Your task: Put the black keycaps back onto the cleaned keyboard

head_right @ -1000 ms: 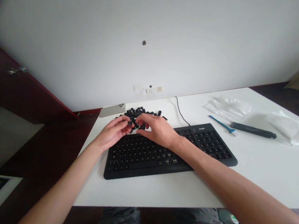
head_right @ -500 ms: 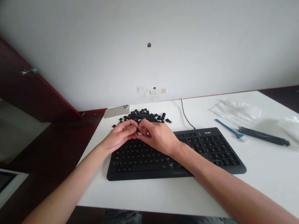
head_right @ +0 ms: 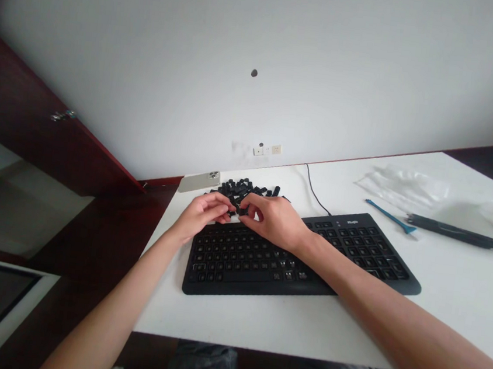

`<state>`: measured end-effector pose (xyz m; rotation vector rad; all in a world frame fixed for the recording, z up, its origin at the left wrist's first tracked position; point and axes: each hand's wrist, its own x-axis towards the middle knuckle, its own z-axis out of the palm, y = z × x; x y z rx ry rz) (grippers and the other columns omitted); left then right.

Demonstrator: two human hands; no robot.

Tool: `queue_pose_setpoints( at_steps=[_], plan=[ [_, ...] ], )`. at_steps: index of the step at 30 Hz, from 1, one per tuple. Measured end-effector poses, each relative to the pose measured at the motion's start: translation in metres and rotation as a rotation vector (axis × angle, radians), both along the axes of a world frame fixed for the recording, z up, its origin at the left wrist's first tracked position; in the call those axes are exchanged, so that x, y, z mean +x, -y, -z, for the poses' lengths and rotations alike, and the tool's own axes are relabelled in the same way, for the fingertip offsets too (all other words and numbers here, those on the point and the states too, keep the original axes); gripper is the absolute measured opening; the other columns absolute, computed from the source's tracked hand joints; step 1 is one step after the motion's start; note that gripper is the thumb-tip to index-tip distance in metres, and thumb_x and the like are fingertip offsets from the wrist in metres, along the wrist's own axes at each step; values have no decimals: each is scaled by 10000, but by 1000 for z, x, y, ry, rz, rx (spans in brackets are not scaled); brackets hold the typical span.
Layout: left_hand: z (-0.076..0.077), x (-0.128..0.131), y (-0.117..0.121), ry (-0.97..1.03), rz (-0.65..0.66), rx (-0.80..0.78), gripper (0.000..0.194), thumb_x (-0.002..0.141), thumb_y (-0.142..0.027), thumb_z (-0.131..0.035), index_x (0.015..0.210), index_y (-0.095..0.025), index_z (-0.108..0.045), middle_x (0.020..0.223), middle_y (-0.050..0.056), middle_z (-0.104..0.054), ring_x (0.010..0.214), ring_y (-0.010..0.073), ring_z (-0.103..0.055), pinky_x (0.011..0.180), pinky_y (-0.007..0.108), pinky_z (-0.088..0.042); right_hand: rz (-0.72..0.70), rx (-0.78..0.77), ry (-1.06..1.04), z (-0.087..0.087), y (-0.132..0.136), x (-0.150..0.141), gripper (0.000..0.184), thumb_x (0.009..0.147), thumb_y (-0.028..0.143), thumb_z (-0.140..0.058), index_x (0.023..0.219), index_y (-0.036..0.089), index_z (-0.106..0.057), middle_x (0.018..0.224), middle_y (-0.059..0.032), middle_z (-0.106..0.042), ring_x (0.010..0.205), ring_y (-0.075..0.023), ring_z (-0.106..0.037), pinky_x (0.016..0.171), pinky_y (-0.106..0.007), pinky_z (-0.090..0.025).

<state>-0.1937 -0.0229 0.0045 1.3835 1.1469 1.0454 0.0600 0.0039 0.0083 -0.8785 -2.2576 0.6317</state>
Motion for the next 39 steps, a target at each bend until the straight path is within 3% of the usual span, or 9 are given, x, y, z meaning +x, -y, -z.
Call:
queue_pose_setpoints(
  at_steps=[2,4,6,10,16,23,32,34,39],
  plan=[
    [-2,-26,-11,-235,-247,173,178,886,-363,-816,937,-198,-770,923,82,-790,742,189,-691,734,304,-542,39,-16,-8,1,-6,4,205,960,392,-698,1097,241,-719,804,-3,-758,670,-172,-642,687,-334,-480],
    [-3,-54,-19,-556,-466,289,84,884,-287,-800,933,-218,-801,945,75,-801,821,211,-687,810,314,-510,70,-29,-4,3,-12,8,224,954,422,-696,1090,246,-726,806,-17,-763,676,-187,-650,690,-351,-491],
    [-2,-74,-24,-772,-537,273,78,888,-273,-789,941,-230,-828,937,70,-810,820,222,-689,835,325,-485,94,-37,3,5,-17,11,241,948,449,-695,1082,253,-733,805,-27,-767,676,-200,-656,693,-367,-501],
    [10,-80,-25,-943,-483,233,96,876,-334,-828,920,-256,-863,884,74,-801,801,241,-683,808,335,-455,98,-40,9,8,-22,14,258,948,476,-692,1079,258,-735,797,-31,-769,667,-208,-654,691,-379,-509],
    [24,-63,-28,-910,-447,254,105,906,-326,-796,933,-256,-870,905,84,-804,821,263,-689,825,360,-448,75,-53,24,7,-19,12,229,946,453,-691,1059,258,-729,783,-22,-762,670,-206,-656,690,-379,-494],
    [18,-53,-28,-937,-485,162,55,894,-276,-777,896,-253,-826,938,60,-809,862,264,-701,833,357,-445,72,-72,30,8,-19,11,264,941,470,-687,1076,249,-739,794,-25,-769,670,-204,-660,698,-381,-506],
    [15,-52,-27,-941,-520,210,92,898,-305,-742,863,-254,-810,902,41,-809,849,245,-709,825,341,-465,251,70,233,8,-38,30,247,918,395,-670,1066,244,-797,834,-32,-801,681,-217,-699,668,-362,-471],
    [14,-54,-29,-814,-519,240,132,890,-348,-752,853,-234,-809,873,51,-798,836,231,-701,807,322,-480,265,62,267,11,-43,34,262,923,405,-660,1071,241,-800,843,-28,-804,676,-213,-701,671,-360,-475],
    [17,-55,-32,-58,-381,32,398,823,-564,-783,853,-167,-759,851,67,-743,675,134,-595,668,255,-465,239,47,303,16,-46,36,279,944,423,-643,1089,240,-795,865,-27,-810,703,-222,-709,685,-373,-483]
  ],
)
